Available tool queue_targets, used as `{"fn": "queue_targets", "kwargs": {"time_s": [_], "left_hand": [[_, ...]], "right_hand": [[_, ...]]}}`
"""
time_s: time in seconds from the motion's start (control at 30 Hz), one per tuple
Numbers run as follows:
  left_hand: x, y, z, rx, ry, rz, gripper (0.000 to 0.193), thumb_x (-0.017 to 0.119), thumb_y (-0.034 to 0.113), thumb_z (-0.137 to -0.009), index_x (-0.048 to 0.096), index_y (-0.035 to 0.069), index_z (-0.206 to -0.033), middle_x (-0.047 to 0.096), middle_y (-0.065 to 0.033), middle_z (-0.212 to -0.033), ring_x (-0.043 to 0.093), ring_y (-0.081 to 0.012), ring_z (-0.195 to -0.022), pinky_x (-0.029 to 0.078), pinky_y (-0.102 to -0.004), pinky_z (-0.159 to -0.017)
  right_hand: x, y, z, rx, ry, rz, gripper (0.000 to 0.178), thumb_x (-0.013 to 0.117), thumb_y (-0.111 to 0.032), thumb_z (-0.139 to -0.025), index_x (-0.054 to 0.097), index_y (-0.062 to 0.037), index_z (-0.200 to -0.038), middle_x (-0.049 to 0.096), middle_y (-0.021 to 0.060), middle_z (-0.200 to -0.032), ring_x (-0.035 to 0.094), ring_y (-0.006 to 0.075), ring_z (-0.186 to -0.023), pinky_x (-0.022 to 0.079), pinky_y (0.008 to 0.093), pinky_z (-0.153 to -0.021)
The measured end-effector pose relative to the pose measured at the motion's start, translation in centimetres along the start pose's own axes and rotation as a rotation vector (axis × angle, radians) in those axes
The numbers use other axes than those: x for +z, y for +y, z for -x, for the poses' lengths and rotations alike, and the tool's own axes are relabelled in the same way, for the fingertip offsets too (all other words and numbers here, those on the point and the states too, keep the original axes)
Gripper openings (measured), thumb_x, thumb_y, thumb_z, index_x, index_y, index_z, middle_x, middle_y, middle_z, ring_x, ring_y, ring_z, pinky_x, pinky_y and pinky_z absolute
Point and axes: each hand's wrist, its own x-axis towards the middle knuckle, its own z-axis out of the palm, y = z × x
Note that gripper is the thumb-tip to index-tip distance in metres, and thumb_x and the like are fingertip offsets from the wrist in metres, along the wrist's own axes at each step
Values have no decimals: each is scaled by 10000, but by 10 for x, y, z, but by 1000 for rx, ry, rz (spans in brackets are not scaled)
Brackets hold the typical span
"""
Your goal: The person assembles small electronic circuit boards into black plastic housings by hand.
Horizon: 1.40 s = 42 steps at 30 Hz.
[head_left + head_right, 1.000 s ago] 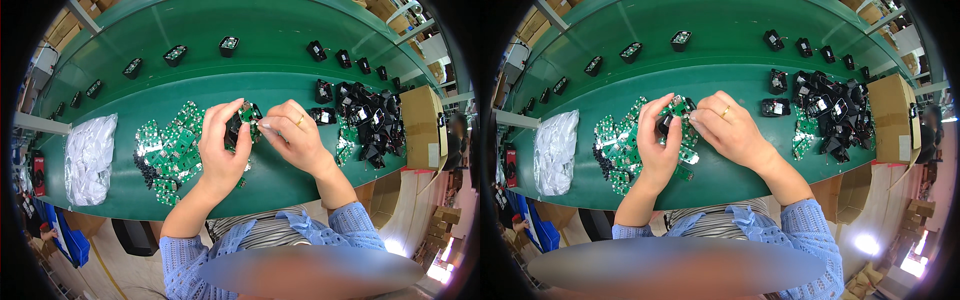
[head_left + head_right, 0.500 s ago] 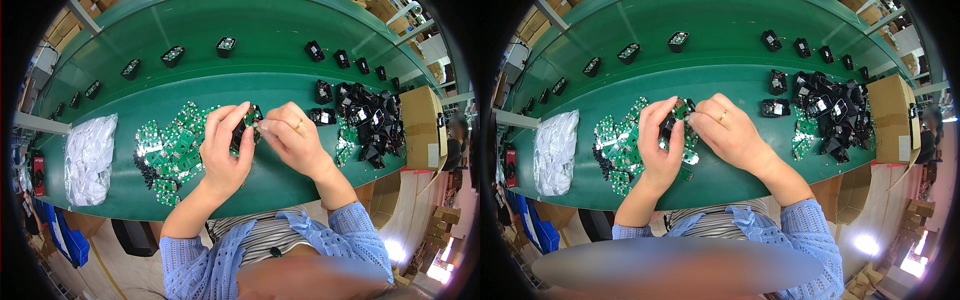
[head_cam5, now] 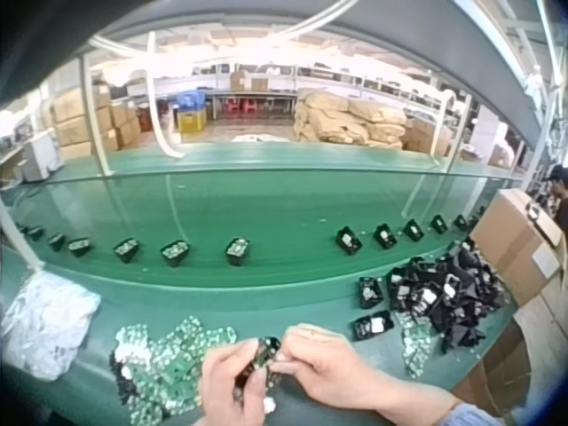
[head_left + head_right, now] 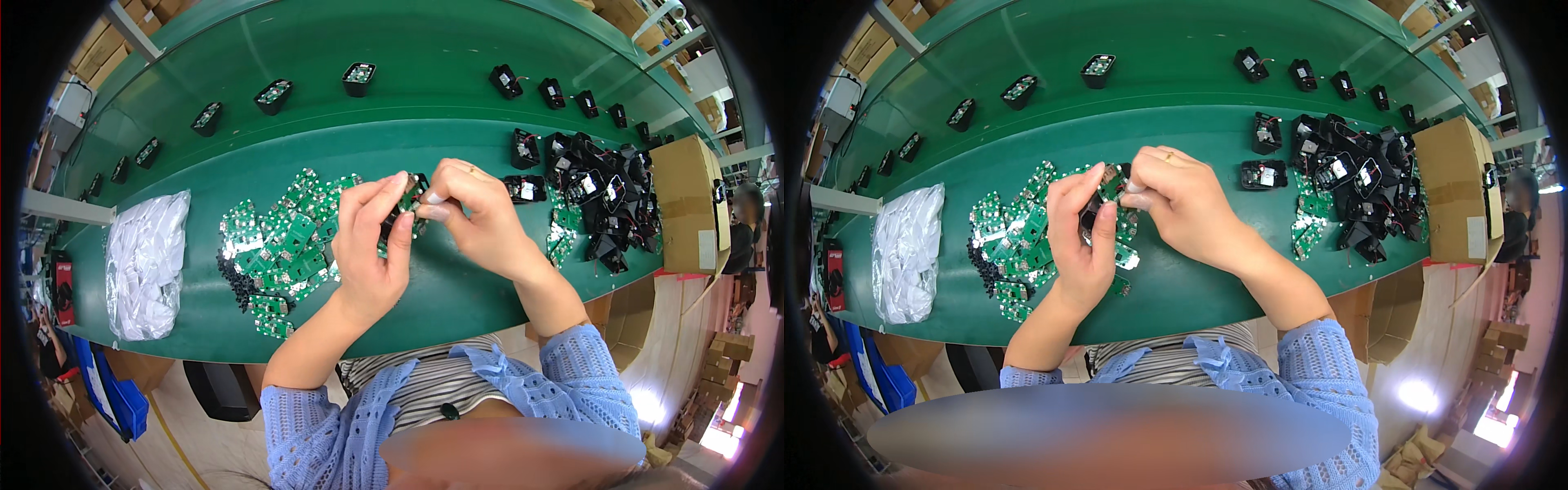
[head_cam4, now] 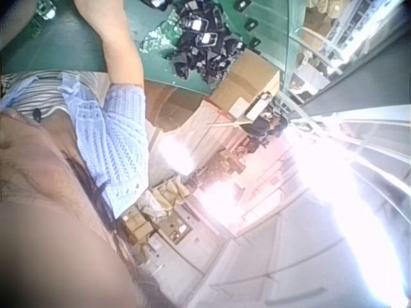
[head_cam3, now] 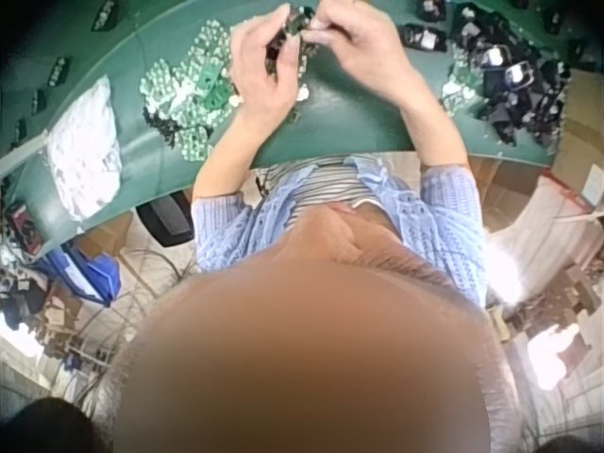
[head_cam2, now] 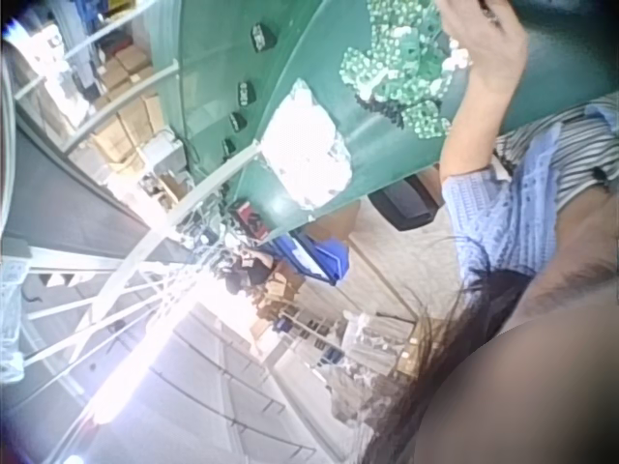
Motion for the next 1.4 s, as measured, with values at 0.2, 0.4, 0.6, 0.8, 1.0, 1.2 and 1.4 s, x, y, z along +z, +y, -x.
{"fn": "queue_targets", "kwargs": {"time_s": [0.2,0.4,0.6,0.8,1.0,1.2,1.4], "left_hand": [[6,-5,2,-530,117,307,378,507,84,-873,411,-8,-1227,486,-89,-1072,493,-134,-908,430,-276,-780],[-2,-6,1,-700,-155,545,448,511,63,-865,352,-7,-1278,490,-117,-1124,495,-138,-976,417,-263,-833],[-12,-17,-6,-938,-212,568,388,504,102,-871,415,-24,-1227,535,-99,-1067,516,-130,-947,424,-261,-818],[-14,-19,-3,-1214,-46,1054,264,533,44,-830,501,6,-1089,579,-72,-958,560,-142,-857,461,-272,-738],[-5,-3,-3,-1168,45,1091,262,466,20,-856,432,37,-1115,558,-88,-1038,551,-153,-922,459,-294,-772],[-3,9,-3,-1013,2,1056,286,408,158,-933,388,36,-1191,498,-72,-1126,492,-139,-1026,418,-292,-858],[-1,11,1,-944,-2,1028,328,385,193,-948,367,21,-1227,481,-71,-1138,471,-133,-1051,386,-292,-910]], "right_hand": [[20,13,2,39,233,138,334,662,-88,-752,492,-16,-1031,506,49,-688,523,140,-640,440,266,-534],[22,15,10,401,274,-459,386,593,5,-795,393,-23,-1123,509,25,-691,461,52,-519,375,189,-448],[9,11,14,502,224,-695,306,558,12,-814,396,-42,-1069,526,24,-735,462,53,-560,377,185,-477],[39,1,32,171,93,-185,281,645,-43,-757,561,-92,-1021,526,34,-712,511,112,-594,411,248,-479],[32,18,20,-361,266,368,254,675,-38,-620,613,-91,-860,571,33,-747,538,185,-625,440,288,-493],[23,22,11,-320,418,443,174,678,-50,-649,585,-82,-792,566,44,-724,520,201,-608,413,283,-495],[25,14,10,-276,362,443,146,678,-22,-672,581,-52,-777,579,48,-710,524,205,-611,420,294,-512]]}}
